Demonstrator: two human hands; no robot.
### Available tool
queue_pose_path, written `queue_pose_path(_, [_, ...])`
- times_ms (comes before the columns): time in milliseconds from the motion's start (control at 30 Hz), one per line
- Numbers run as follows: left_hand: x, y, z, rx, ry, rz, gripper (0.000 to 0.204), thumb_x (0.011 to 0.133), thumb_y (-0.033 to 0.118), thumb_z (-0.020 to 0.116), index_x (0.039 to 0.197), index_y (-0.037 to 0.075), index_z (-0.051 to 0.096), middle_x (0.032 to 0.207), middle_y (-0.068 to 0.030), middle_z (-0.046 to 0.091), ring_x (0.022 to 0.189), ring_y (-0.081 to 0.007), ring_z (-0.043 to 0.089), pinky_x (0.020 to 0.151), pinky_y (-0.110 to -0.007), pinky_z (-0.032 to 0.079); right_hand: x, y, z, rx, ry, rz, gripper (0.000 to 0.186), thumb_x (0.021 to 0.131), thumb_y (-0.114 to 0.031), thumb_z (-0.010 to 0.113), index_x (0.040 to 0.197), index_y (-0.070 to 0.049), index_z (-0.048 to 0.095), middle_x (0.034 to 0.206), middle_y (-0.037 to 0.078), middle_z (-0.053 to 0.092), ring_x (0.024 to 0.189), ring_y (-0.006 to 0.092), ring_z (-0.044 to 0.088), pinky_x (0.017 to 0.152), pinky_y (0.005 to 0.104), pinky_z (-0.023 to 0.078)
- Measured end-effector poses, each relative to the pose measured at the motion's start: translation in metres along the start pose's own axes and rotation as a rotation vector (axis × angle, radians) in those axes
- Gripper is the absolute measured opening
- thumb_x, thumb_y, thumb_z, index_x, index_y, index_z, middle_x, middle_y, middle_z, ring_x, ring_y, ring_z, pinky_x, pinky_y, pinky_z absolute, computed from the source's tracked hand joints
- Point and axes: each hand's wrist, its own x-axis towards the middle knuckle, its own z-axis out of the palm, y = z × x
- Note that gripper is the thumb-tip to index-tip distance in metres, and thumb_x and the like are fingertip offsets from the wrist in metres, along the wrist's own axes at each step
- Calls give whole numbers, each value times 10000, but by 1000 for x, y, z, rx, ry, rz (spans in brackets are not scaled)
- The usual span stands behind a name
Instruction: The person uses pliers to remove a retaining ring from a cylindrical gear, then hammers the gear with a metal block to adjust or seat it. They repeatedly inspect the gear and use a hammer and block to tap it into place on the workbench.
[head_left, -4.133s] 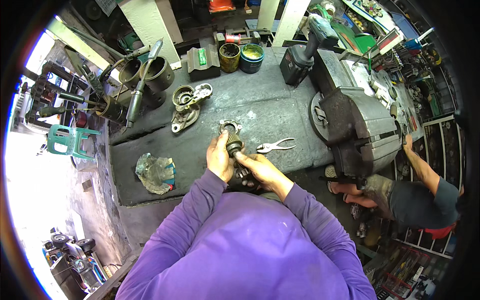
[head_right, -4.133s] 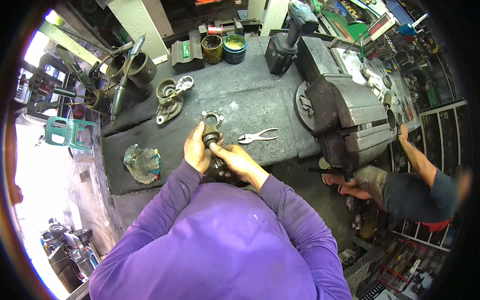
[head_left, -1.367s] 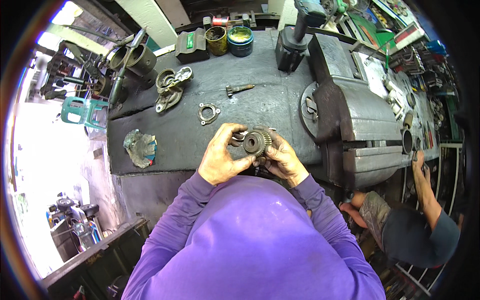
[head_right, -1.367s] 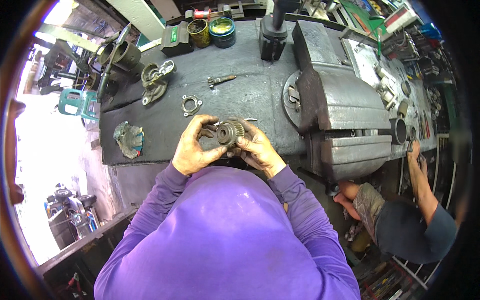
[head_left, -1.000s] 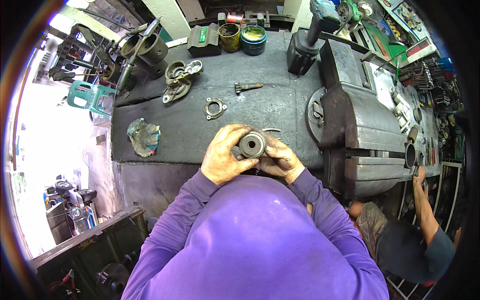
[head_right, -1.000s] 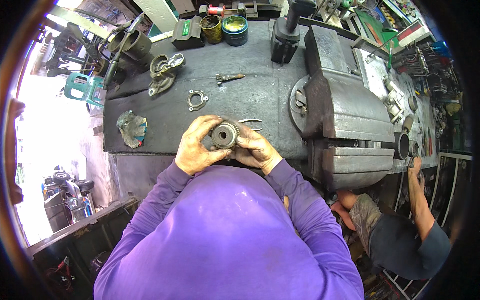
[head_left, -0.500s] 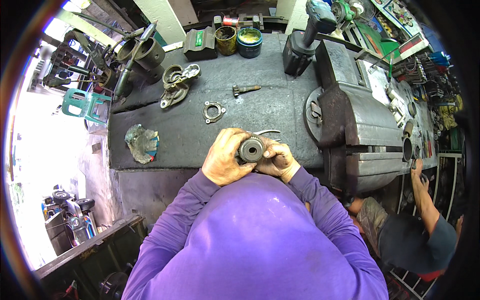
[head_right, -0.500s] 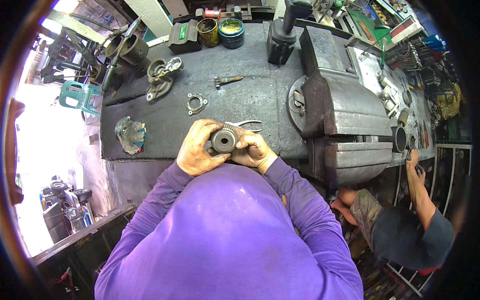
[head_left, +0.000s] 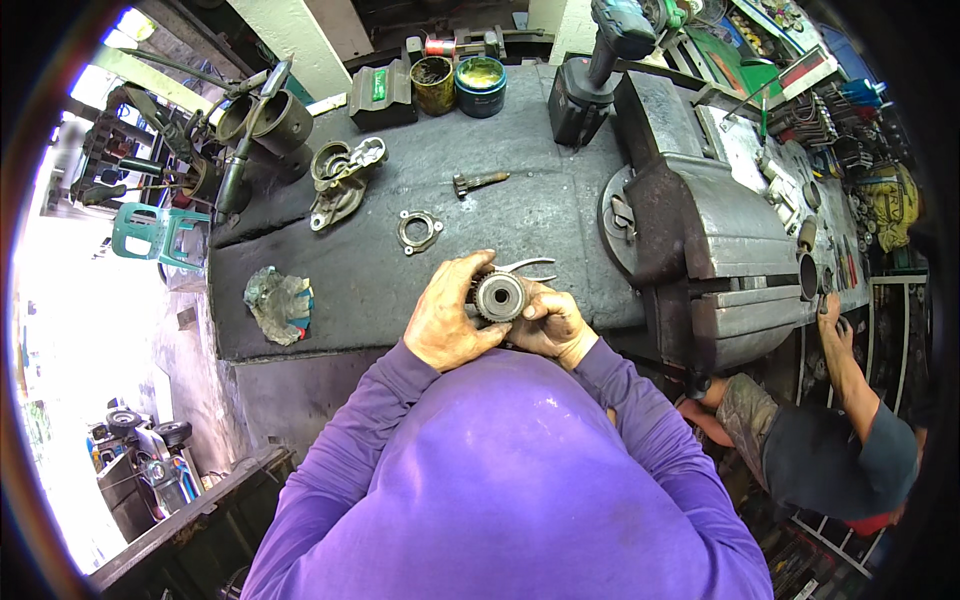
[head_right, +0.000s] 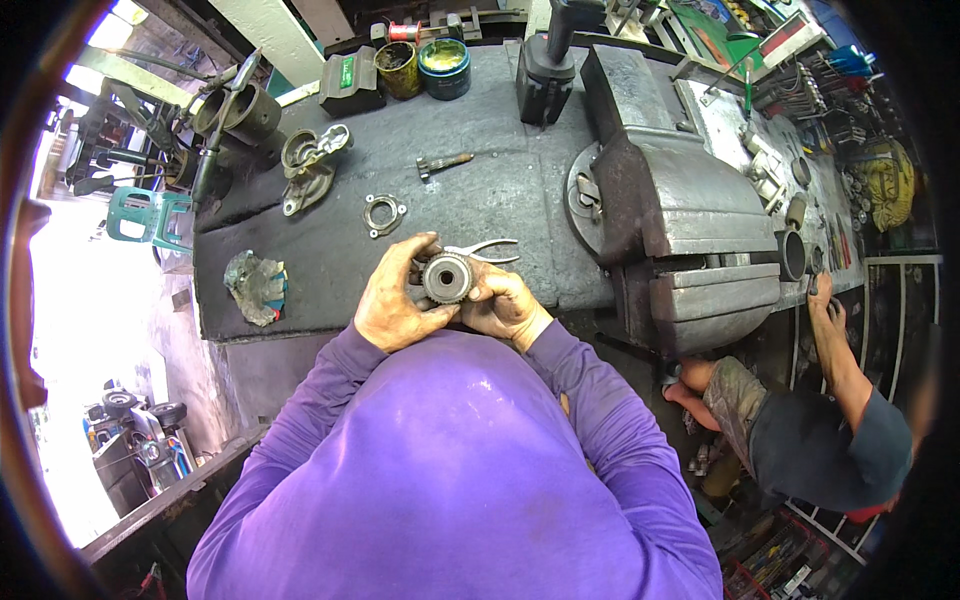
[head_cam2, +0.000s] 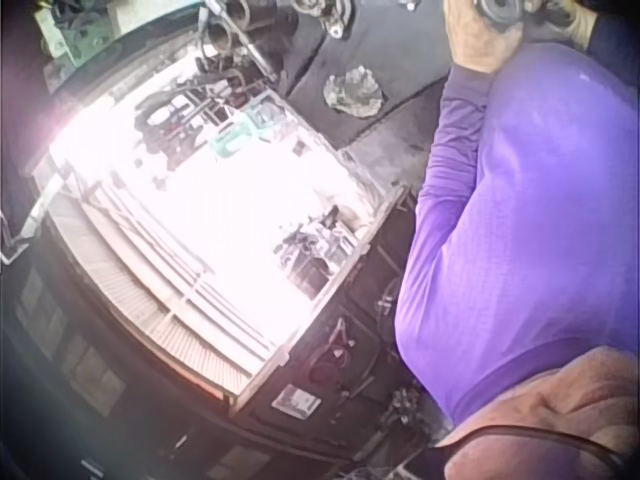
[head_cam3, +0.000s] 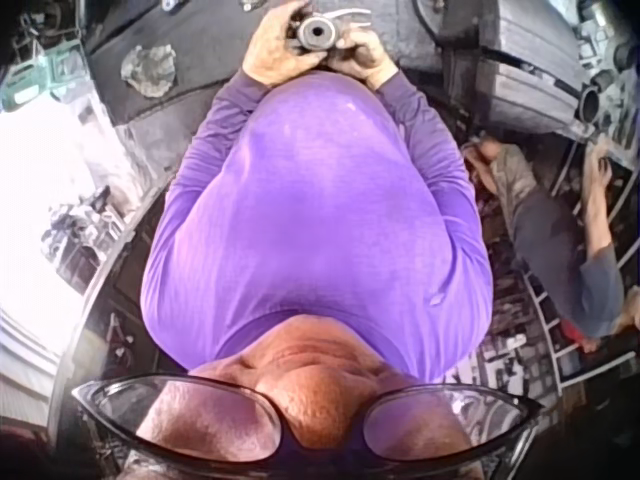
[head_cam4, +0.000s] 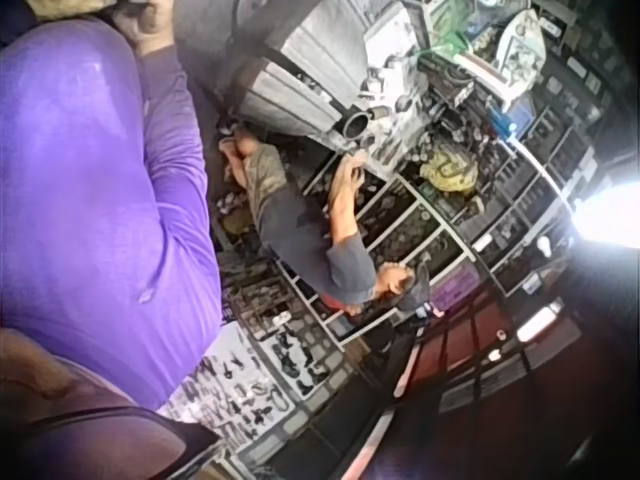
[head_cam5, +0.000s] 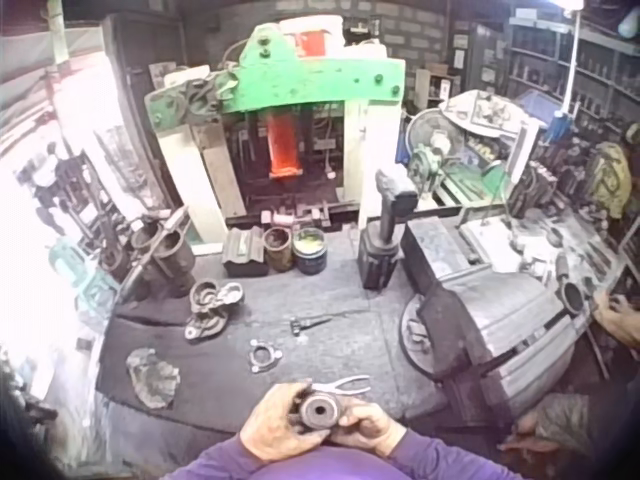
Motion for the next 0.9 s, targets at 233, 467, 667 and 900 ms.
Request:
queue_pose_path(233, [2, -3, -4, -126, -23, 15, 1118, 654, 57, 911, 1599, 11, 316, 1262, -196, 668, 1185, -348, 679, 1042, -430, 555, 1, -2, 7, -24, 26, 7, 878, 730, -151, 672, 1566, -29, 431, 1513, 211, 562, 1325, 376, 603, 1148, 593, 452])
queue_pose_path(467, [3, -2, -7, -75, -36, 42, 1176, 656, 88, 943, 1614, 43, 261, 1270, -196, 700, 1177, -341, 711, 1040, -432, 551, 0, 0, 8, 36, 27, -13, 846, 721, -132, 663, 1536, -9, 470, 1471, 231, 598, 1297, 377, 624, 1136, 594, 462])
queue_pose_path(667, [2, 0, -7, -100, -46, 28, 1182, 660, 99, 950, 1614, 43, 255, 1266, -197, 704, 1183, -343, 708, 1053, -439, 541, -2, 3, 5, 69, 18, -8, 831, 723, -121, 649, 1529, -8, 481, 1471, 238, 597, 1301, 374, 622, 1145, 596, 454])
queue_pose_path(900, [1, 1, -6, -84, -55, 39, 1183, 662, 104, 953, 1614, 42, 253, 1266, -197, 706, 1179, -345, 709, 1050, -438, 541, -7, 4, 8, 27, 51, -21, 848, 718, -128, 631, 1540, -4, 463, 1483, 239, 587, 1324, 382, 603, 1156, 598, 446])
